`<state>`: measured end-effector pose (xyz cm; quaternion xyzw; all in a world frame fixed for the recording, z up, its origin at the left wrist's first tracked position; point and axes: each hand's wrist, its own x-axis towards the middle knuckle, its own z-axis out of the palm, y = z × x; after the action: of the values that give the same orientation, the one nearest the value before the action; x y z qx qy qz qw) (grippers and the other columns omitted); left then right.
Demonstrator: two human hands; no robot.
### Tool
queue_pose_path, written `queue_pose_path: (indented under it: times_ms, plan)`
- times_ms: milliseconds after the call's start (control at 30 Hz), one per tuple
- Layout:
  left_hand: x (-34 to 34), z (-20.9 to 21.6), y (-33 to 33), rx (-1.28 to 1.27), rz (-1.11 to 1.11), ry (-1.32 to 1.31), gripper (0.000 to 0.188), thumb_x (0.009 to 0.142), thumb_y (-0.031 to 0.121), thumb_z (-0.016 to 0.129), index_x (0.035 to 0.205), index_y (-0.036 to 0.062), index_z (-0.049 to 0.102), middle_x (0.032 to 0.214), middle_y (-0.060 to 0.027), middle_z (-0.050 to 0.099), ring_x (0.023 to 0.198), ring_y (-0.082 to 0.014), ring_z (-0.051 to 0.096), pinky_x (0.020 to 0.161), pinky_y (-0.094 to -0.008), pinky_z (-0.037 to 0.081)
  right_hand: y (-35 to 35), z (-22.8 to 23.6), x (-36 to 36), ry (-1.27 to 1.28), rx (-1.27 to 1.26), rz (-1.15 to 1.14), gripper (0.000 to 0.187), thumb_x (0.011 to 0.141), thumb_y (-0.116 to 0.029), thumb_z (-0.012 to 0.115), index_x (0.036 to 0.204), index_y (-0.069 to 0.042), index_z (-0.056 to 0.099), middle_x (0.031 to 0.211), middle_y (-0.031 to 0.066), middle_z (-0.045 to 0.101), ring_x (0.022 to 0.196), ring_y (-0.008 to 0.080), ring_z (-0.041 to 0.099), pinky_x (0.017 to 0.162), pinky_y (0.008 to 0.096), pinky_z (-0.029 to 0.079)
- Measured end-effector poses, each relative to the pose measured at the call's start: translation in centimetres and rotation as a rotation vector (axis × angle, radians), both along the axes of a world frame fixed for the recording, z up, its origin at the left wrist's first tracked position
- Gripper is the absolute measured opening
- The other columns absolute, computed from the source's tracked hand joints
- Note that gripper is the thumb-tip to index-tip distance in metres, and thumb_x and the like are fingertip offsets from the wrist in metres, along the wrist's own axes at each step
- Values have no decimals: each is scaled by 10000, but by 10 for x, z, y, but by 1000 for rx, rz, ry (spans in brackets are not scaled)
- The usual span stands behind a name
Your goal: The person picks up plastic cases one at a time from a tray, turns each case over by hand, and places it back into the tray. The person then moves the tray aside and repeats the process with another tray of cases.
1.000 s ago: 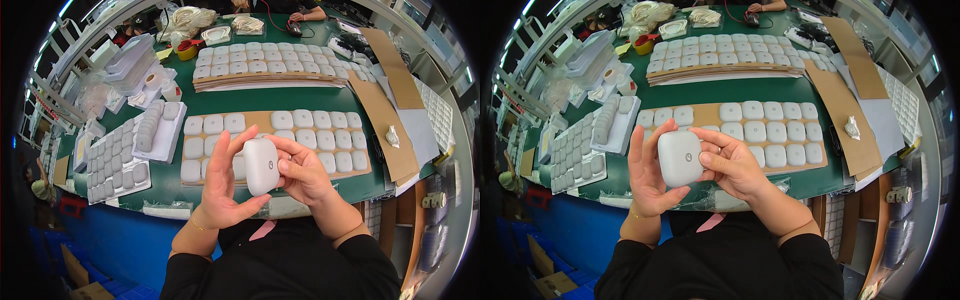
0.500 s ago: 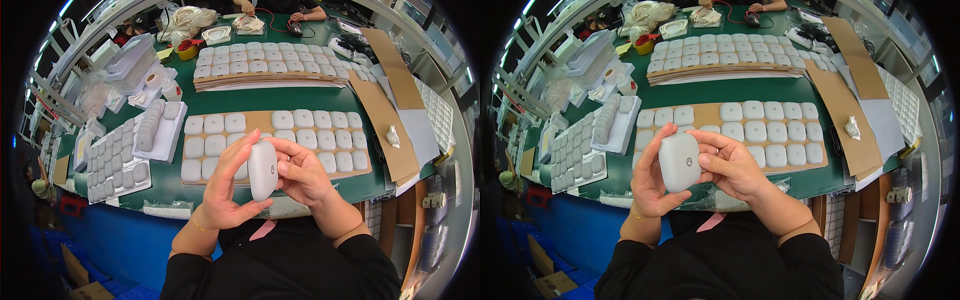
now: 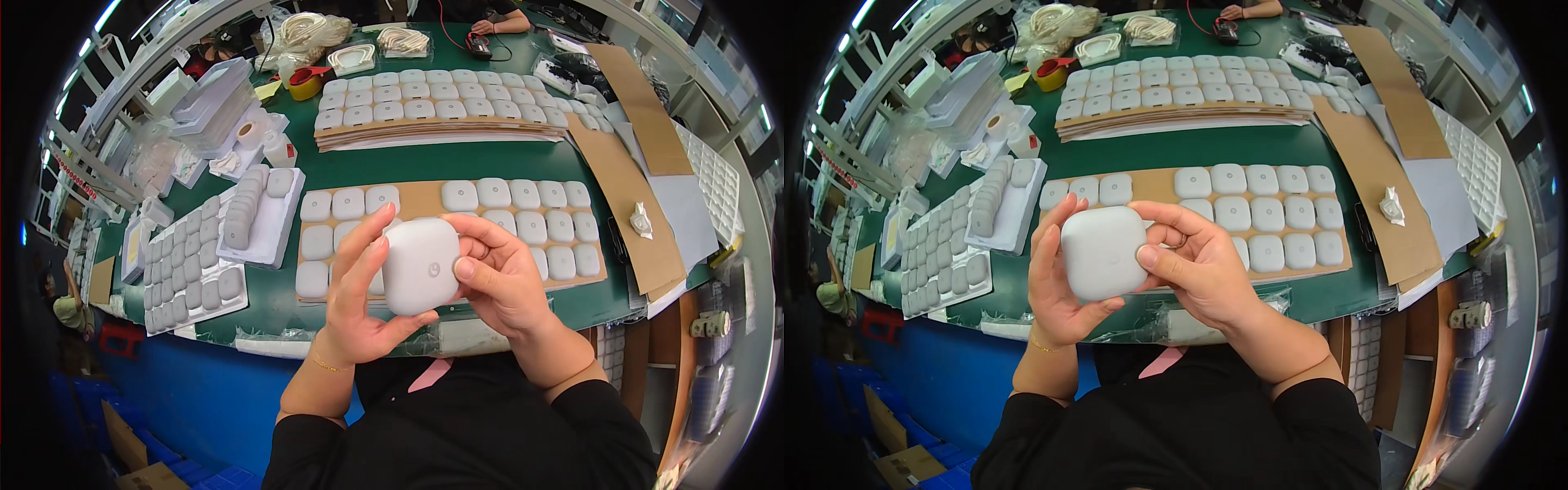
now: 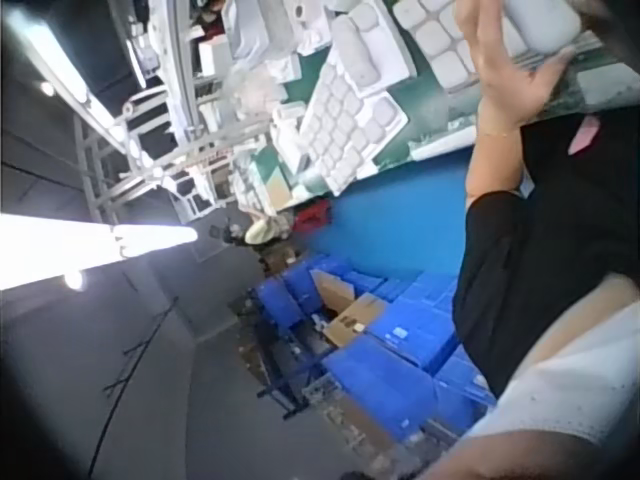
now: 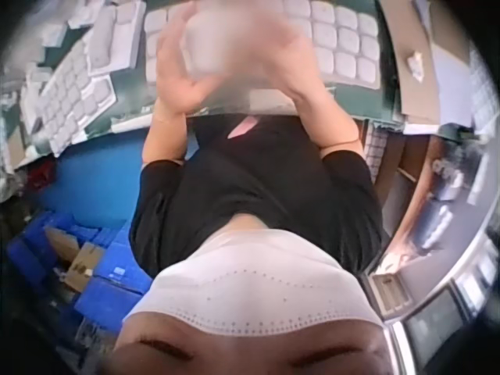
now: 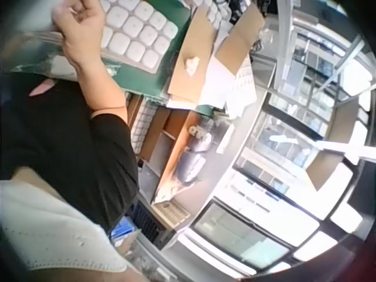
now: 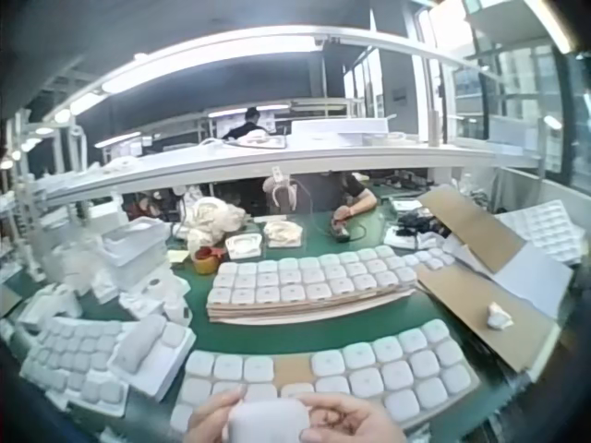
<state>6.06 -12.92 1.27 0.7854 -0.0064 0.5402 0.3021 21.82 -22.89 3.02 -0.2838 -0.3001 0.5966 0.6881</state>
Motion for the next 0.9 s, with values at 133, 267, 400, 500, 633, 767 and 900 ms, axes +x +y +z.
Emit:
queue_pose_path:
  times_ms: [133, 267, 400, 500, 633, 767, 900]
  plan:
    - [-3, 11, 3, 22, 86, 115, 849, 622, 191, 822, 1335, 54, 383, 1291, -195, 453, 1143, -355, 470, 955, -438, 385, -1, 4, 1, -159, 13, -98, 430, 852, -18, 607, 1258, 15, 470, 937, 65, 602, 848, 127, 610, 696, 243, 529]
    - [-8, 18, 9, 223, 279, 344, 885, 574, 174, 838, 1331, 51, 395, 1206, -128, 510, 1066, -311, 496, 933, -425, 384, 4, 5, 1, -408, 25, -164, 420, 841, -32, 633, 1232, 21, 490, 887, 61, 612, 796, 108, 607, 700, 233, 504]
    - [-1, 18, 14, 297, 278, 561, 897, 578, 195, 840, 1345, 59, 395, 1155, -128, 532, 1042, -302, 505, 893, -414, 403, 25, -10, 22, -516, -2, 18, 396, 846, -73, 643, 1208, 21, 511, 852, 71, 632, 794, 112, 615, 710, 227, 499]
    - [-6, 2, 20, -212, 60, 538, 871, 673, 311, 800, 1384, 86, 349, 1168, -162, 535, 1023, -274, 531, 855, -384, 433, 60, -17, 47, -462, -116, -68, 375, 879, -171, 616, 1183, 30, 526, 875, 103, 654, 777, 143, 632, 725, 268, 509]
    - [6, -16, 21, -1037, -845, -26, 816, 819, 567, 562, 1443, 171, 217, 1224, -240, 502, 1007, -281, 565, 841, -355, 463, 108, -77, 115, -1051, -110, -330, 383, 844, -179, 629, 1181, -15, 550, 953, 121, 651, 815, 197, 648, 764, 321, 509]
    - [17, -14, 9, -1254, -1268, -267, 741, 862, 651, 393, 1453, 269, 160, 1251, -294, 464, 1004, -316, 575, 814, -370, 481, 121, -102, 145, -1722, -214, -4, 523, 758, -249, 691, 1231, -87, 538, 1176, 147, 570, 1003, 265, 598, 923, 426, 436]
    - [19, -13, 9, -1281, -1276, -224, 657, 880, 662, 324, 1442, 378, 135, 1263, -299, 446, 985, -356, 561, 781, -417, 463, 131, -113, 152, -1859, -368, 230, 628, 723, -312, 715, 1275, -100, 502, 1289, 135, 488, 1162, 273, 498, 1058, 478, 277]
